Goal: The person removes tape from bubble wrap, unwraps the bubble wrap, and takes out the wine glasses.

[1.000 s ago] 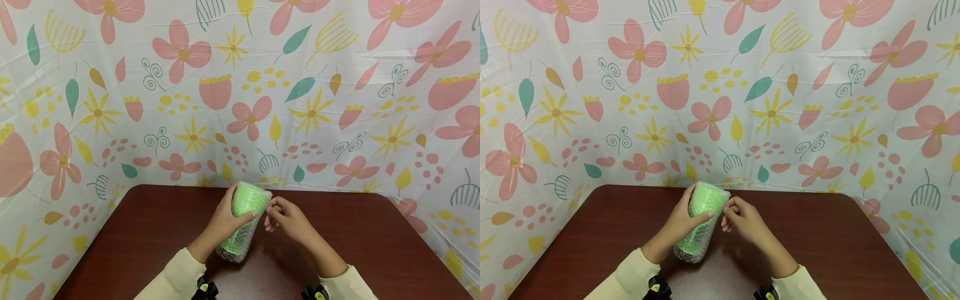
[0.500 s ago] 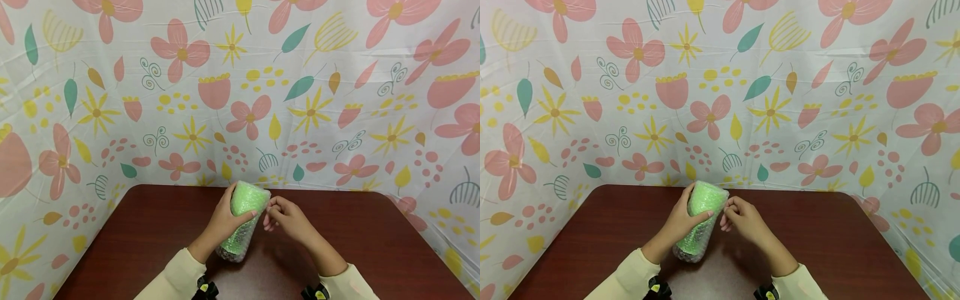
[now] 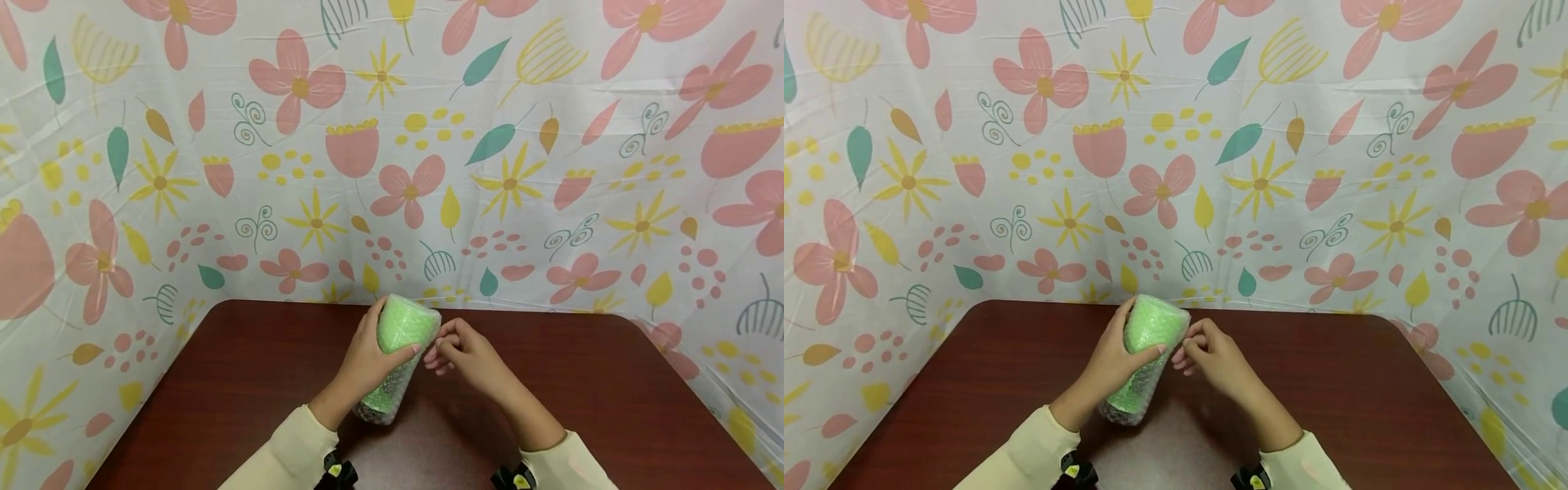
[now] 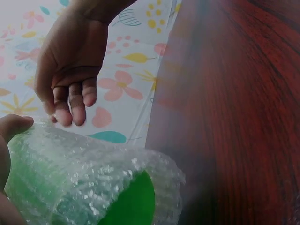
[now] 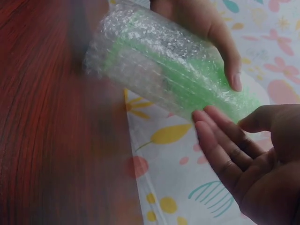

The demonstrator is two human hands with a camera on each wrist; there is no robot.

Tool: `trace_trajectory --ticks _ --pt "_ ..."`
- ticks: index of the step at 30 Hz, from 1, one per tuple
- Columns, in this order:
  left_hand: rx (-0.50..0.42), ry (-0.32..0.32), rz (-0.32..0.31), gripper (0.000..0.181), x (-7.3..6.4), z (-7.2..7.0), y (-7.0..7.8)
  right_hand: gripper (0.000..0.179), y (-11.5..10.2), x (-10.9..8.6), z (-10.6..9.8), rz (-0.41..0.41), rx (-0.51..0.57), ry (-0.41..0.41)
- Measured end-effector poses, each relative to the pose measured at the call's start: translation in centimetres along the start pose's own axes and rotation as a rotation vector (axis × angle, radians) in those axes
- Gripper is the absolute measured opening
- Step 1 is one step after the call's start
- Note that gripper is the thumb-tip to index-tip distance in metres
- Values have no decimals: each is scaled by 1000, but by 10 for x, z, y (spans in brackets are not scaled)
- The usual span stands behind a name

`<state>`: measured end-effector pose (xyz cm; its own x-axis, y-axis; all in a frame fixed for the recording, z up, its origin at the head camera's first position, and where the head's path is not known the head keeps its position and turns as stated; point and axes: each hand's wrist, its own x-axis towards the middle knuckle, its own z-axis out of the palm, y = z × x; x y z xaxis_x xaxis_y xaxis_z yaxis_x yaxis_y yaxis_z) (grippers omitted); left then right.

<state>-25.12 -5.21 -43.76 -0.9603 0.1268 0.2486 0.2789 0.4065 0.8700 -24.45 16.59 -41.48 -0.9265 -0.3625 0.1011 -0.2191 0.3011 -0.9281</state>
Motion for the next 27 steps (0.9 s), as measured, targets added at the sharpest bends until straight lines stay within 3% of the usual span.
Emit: trace_trajectory --ticks 7,18,27 --pt "10 11 -4 101 0 0 0 22 0 -1 0 -6 -21 -14" --pt "-13 12 -21 100 -2 -2 2 17 -6 -2 2 13 -82 58" --pt "-19 16 -16 100 -1 -2 1 19 -9 -3 2 5 -103 62"
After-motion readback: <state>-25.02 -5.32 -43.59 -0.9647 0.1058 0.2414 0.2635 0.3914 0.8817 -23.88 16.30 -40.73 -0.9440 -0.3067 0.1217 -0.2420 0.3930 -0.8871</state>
